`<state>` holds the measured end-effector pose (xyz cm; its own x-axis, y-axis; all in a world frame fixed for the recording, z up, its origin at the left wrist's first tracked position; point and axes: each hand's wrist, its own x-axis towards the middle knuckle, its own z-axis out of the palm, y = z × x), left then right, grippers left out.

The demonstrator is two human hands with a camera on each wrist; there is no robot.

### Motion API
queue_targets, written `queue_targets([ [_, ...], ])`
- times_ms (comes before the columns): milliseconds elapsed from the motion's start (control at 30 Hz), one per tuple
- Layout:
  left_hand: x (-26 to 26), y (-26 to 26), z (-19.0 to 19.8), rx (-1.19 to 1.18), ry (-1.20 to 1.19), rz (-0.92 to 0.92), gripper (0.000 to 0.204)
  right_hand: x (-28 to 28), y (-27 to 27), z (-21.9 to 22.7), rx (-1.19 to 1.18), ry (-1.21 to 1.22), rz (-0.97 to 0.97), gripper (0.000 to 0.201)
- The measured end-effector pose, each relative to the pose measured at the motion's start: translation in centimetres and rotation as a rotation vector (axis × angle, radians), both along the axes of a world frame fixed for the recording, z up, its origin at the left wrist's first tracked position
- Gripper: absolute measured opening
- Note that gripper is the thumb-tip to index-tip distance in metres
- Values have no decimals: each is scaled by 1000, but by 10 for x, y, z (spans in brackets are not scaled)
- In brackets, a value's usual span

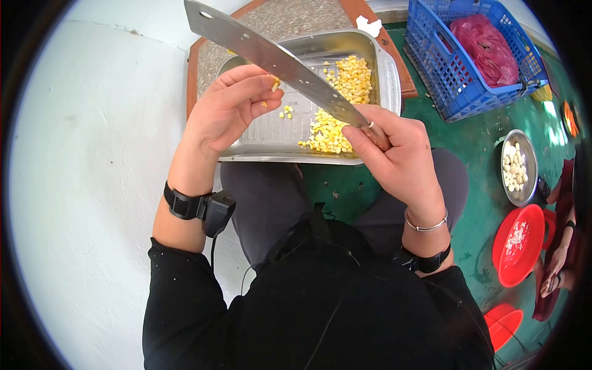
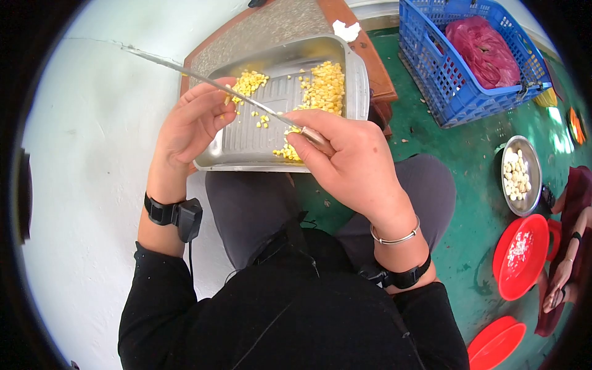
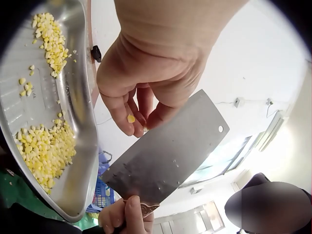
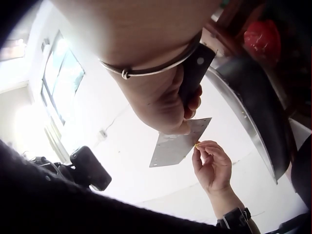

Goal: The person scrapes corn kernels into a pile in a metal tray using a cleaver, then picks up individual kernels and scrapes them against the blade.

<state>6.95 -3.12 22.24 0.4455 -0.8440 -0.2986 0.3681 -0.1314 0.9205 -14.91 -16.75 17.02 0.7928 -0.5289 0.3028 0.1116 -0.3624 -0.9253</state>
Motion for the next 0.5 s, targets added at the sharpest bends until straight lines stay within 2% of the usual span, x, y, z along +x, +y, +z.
queue_targets([
  [500, -4, 0, 11, -31, -33, -7, 9, -5, 0, 0, -82, -53, -34, 22],
])
